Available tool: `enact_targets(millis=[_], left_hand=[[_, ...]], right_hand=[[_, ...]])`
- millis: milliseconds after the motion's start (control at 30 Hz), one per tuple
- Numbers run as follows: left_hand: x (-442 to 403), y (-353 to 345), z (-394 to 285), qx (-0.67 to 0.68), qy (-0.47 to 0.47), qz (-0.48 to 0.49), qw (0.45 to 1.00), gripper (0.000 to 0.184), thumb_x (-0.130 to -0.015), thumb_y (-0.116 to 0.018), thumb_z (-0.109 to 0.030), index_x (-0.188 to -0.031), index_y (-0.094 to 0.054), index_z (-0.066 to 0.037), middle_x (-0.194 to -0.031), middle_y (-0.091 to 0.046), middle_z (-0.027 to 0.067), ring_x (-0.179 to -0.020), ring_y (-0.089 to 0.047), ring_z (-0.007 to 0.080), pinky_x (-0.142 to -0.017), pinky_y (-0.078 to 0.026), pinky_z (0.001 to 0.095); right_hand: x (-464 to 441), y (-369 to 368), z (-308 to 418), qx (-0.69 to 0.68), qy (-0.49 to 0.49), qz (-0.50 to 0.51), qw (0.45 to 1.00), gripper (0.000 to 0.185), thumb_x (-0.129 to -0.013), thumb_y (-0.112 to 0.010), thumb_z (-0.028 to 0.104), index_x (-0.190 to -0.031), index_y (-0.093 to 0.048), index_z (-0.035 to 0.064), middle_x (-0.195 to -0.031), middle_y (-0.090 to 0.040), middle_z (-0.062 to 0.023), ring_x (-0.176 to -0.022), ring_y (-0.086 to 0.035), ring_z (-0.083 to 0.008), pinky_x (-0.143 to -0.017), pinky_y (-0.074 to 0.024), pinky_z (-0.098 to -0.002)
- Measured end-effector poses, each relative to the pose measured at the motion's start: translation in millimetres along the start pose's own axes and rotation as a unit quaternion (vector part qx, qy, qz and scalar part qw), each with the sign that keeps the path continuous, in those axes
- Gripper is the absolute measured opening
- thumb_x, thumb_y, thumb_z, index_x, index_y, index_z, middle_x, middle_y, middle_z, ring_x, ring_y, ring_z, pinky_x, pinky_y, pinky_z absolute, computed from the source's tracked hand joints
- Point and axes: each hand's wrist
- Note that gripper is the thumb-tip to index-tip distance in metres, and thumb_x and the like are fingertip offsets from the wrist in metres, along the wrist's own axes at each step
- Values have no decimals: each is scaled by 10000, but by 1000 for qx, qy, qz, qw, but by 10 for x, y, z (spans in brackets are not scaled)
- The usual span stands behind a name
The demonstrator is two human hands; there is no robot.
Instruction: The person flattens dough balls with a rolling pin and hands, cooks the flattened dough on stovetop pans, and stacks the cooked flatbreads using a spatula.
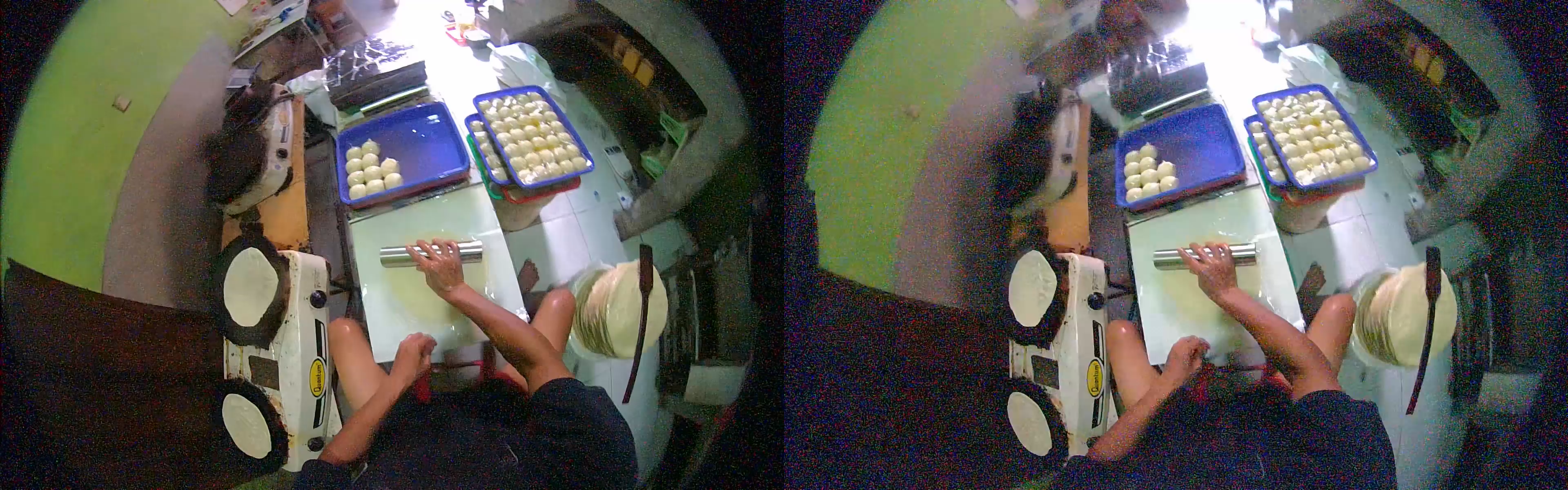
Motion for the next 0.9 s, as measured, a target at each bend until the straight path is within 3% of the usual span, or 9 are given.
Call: enact_targets(millis=[133,233,367,467,533,633,700,767,900], left_hand=[[-123,145,-163,-29,40,-30,998,247,-871,-715,-160,-1072,-662,-27,-1055,-664,189,-1001,-639,381,-882,-519,446],[-463,202,-100,-66,-13,-90,994,240,-890,-688,-154,-1049,-634,18,-1076,-650,198,-1020,-616,392,-901,-496,456],[-1235,78,445,-264,-59,-1,963,609,-998,-510,-403,-1456,-401,-16,-1570,-308,211,-1440,-315,400,-1175,-256,546],[-1818,98,455,-343,-45,43,937,757,-1013,-421,-496,-1593,-181,-73,-1673,-112,141,-1535,-131,347,-1218,-101,584],[-1990,36,466,-308,-35,3,951,761,-1012,-406,-513,-1599,-169,-90,-1674,-95,150,-1536,-120,355,-1218,-82,589],[-1795,65,292,-313,-5,55,948,776,-1011,-396,-526,-1600,-155,-83,-1675,-68,159,-1540,-84,361,-1204,-48,624],[-1794,91,519,-337,23,-3,941,784,-1010,-371,-557,-1607,-136,-107,-1681,-53,135,-1549,-54,330,-1197,-22,644],[-1873,64,581,-327,69,-58,941,786,-1009,-375,-561,-1607,-140,-108,-1684,-22,128,-1551,-36,325,-1185,-15,665],[-1515,-147,229,-301,50,0,952,782,-1015,-382,-550,-1606,-139,-98,-1682,-3,146,-1545,-1,367,-1162,-5,699]], right_hand=[[-280,-293,-105,-8,23,-53,998,557,-803,-744,303,-1343,-609,301,-1315,-634,17,-1167,-565,-245,-1055,-328,-476],[-633,-541,-198,-13,12,-16,1000,583,-810,-745,357,-1368,-596,274,-1408,-576,-19,-1266,-526,-266,-1111,-289,-504],[-830,623,-263,8,-67,-105,992,628,-869,-712,398,-1448,-535,230,-1574,-380,-111,-1450,-353,-324,-1181,-151,-616],[91,1614,-988,-60,-152,-155,974,705,-869,-708,232,-1508,-432,123,-1581,-328,-182,-1472,-275,-380,-1184,-106,-610],[964,2426,-1314,102,-271,-158,944,692,-873,-717,190,-1497,-432,99,-1544,-356,-221,-1434,-314,-403,-1174,-196,-549],[2572,3297,-1538,322,-476,23,818,924,-836,-783,297,-1584,-260,156,-1585,-223,-259,-1446,-268,-438,-1165,-289,-510],[3479,3496,-1481,232,-507,-45,829,991,-857,-778,332,-1610,-147,200,-1612,-129,-242,-1455,-229,-453,-1132,-325,-564],[4038,3516,-1527,187,-562,-11,806,970,-849,-777,249,-1597,-168,147,-1600,-135,-294,-1460,-181,-480,-1194,-218,-553],[3890,3550,-1321,165,-549,-2,819,615,-944,-609,49,-1507,-363,54,-1484,-398,-235,-1370,-367,-416,-1142,-310,-526]])
Point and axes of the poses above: each hand's wrist, its own x-axis away from the middle knuckle, its own y-axis out of the back of the hand, z = x × y
